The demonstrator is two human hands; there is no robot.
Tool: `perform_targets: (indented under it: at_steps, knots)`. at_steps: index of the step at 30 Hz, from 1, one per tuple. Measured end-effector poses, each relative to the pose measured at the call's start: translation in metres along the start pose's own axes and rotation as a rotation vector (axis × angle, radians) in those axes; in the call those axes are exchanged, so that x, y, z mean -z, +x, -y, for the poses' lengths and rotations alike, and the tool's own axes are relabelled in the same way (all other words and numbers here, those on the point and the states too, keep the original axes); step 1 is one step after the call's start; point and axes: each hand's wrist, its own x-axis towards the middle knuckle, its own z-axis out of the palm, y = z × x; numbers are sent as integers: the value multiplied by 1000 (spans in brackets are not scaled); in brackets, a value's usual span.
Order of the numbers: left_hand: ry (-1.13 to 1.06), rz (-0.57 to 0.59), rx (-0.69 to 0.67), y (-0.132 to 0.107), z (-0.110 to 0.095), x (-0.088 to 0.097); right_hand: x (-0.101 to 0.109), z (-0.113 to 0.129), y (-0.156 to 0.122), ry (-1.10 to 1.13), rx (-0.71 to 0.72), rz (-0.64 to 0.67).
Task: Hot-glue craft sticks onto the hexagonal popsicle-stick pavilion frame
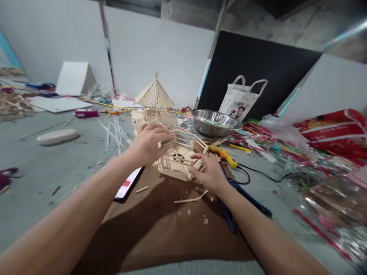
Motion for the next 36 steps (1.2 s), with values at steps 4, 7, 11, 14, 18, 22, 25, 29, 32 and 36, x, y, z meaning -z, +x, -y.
perform_targets:
  at_steps: [4, 7, 11, 14, 18, 22, 25, 29, 32, 36]
  knots:
    - [-23, -33, 194, -11, 13, 8, 2, 3, 1, -11, 24, -30]
    - [-84, 8, 211, -25, 14, 2, 4, 7, 4, -48, 90, -39]
    - [-201, 98, 207, -40, 11, -11, 3, 23, 14, -160, 215, -69]
    - [-244, 149, 239, -45, 10, -17, -3, 40, 23, -256, 270, -54]
    - [-264, 156, 283, -47, 10, -22, -17, 55, 33, -376, 271, 29]
    - [-294, 149, 307, -49, 10, -26, -26, 60, 38, -423, 238, 87]
    - [-340, 143, 319, -51, 10, -29, -29, 61, 39, -427, 212, 102]
    - [-394, 144, 380, -51, 7, -31, -32, 59, 39, -412, 200, 83]
    - [-450, 144, 420, -50, 4, -32, -34, 57, 37, -402, 214, 61]
    - [-506, 144, 434, -48, 2, -33, -33, 55, 35, -400, 229, 57]
